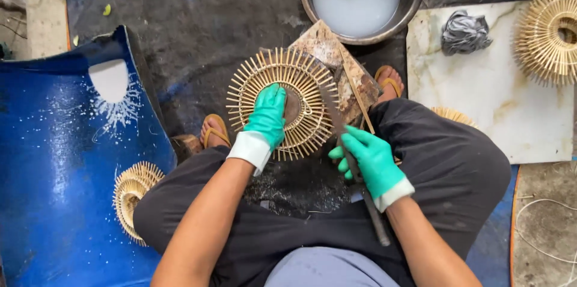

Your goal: Trimming and assembling circular bamboo decorative pieces using a hand knife and manual force.

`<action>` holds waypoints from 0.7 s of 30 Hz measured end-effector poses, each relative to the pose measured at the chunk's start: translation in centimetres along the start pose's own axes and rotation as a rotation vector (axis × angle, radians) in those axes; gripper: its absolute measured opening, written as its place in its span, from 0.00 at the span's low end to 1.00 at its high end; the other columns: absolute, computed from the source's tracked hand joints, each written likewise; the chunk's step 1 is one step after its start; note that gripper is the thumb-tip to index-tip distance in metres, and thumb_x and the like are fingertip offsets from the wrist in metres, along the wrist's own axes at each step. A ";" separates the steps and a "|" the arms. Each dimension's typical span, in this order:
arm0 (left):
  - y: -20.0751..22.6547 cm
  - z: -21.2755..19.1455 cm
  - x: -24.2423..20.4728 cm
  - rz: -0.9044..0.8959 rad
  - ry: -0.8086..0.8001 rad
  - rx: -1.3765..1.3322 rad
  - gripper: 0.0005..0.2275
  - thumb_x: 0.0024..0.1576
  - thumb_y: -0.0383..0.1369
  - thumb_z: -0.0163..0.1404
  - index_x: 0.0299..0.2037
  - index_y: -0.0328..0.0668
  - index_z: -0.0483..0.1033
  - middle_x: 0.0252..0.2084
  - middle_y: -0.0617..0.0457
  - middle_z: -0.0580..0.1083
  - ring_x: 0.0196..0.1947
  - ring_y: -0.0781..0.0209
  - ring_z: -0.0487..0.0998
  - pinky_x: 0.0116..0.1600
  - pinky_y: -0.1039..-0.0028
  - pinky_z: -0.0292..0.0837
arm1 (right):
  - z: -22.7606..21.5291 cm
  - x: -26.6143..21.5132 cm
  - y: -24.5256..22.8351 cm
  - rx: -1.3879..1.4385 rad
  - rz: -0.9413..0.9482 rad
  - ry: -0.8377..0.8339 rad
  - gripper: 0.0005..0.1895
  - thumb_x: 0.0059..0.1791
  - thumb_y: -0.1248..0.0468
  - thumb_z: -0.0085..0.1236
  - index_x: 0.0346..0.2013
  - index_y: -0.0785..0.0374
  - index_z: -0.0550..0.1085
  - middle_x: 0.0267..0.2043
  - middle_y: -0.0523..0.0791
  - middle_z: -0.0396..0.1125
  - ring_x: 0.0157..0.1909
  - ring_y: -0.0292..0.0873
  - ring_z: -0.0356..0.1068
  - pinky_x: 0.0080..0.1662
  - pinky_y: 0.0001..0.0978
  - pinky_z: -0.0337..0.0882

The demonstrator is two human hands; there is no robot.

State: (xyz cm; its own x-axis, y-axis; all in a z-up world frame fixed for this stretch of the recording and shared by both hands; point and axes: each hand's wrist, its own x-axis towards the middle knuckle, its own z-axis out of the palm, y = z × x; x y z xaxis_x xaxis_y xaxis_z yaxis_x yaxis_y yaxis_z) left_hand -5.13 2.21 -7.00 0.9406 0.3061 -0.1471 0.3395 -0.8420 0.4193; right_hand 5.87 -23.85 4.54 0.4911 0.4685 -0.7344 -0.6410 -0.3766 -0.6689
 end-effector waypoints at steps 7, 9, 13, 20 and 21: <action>-1.0 0.2 0.4 0.068 0.003 0.006 0.33 0.49 0.24 0.50 0.69 0.32 0.59 0.72 0.32 0.57 0.72 0.33 0.55 0.76 0.56 0.48 | -1.5 0.1 0.9 0.002 -0.009 0.041 0.25 0.53 0.58 0.53 0.64 0.61 0.70 0.31 0.46 0.75 0.22 0.38 0.69 0.23 0.31 0.70; -0.9 0.2 0.2 0.079 0.023 0.024 0.33 0.49 0.23 0.50 0.69 0.31 0.58 0.72 0.32 0.57 0.72 0.32 0.55 0.76 0.55 0.48 | -1.0 -0.5 0.1 -0.013 0.014 0.031 0.25 0.53 0.58 0.53 0.64 0.61 0.71 0.31 0.46 0.75 0.22 0.38 0.69 0.24 0.30 0.70; -0.8 -0.7 0.5 0.103 -0.002 -0.013 0.35 0.44 0.22 0.50 0.68 0.31 0.58 0.71 0.34 0.57 0.72 0.34 0.54 0.75 0.55 0.48 | -1.3 -0.4 0.9 0.011 0.006 0.061 0.26 0.52 0.58 0.52 0.65 0.59 0.68 0.31 0.47 0.75 0.21 0.38 0.68 0.23 0.31 0.70; 0.5 -1.4 0.9 0.149 0.074 0.208 0.32 0.53 0.22 0.53 0.72 0.36 0.59 0.75 0.40 0.58 0.73 0.37 0.57 0.76 0.56 0.51 | -0.9 -1.8 -0.7 -0.051 0.033 0.035 0.25 0.53 0.58 0.53 0.65 0.61 0.71 0.32 0.46 0.76 0.22 0.36 0.68 0.24 0.30 0.69; 3.3 -4.5 1.0 -0.039 -0.064 0.142 0.34 0.51 0.24 0.55 0.70 0.39 0.58 0.74 0.41 0.55 0.72 0.35 0.54 0.74 0.57 0.51 | -0.9 -1.6 -0.6 -0.013 0.020 0.070 0.25 0.53 0.58 0.53 0.65 0.60 0.71 0.32 0.46 0.76 0.21 0.37 0.68 0.24 0.30 0.69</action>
State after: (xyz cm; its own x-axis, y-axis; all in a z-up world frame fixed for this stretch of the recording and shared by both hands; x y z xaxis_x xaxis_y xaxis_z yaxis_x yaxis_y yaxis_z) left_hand -3.12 1.76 -1.72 0.9236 0.3142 -0.2196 0.3685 -0.8857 0.2824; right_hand 5.99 -25.07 5.97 0.5191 0.4038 -0.7533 -0.6436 -0.3953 -0.6554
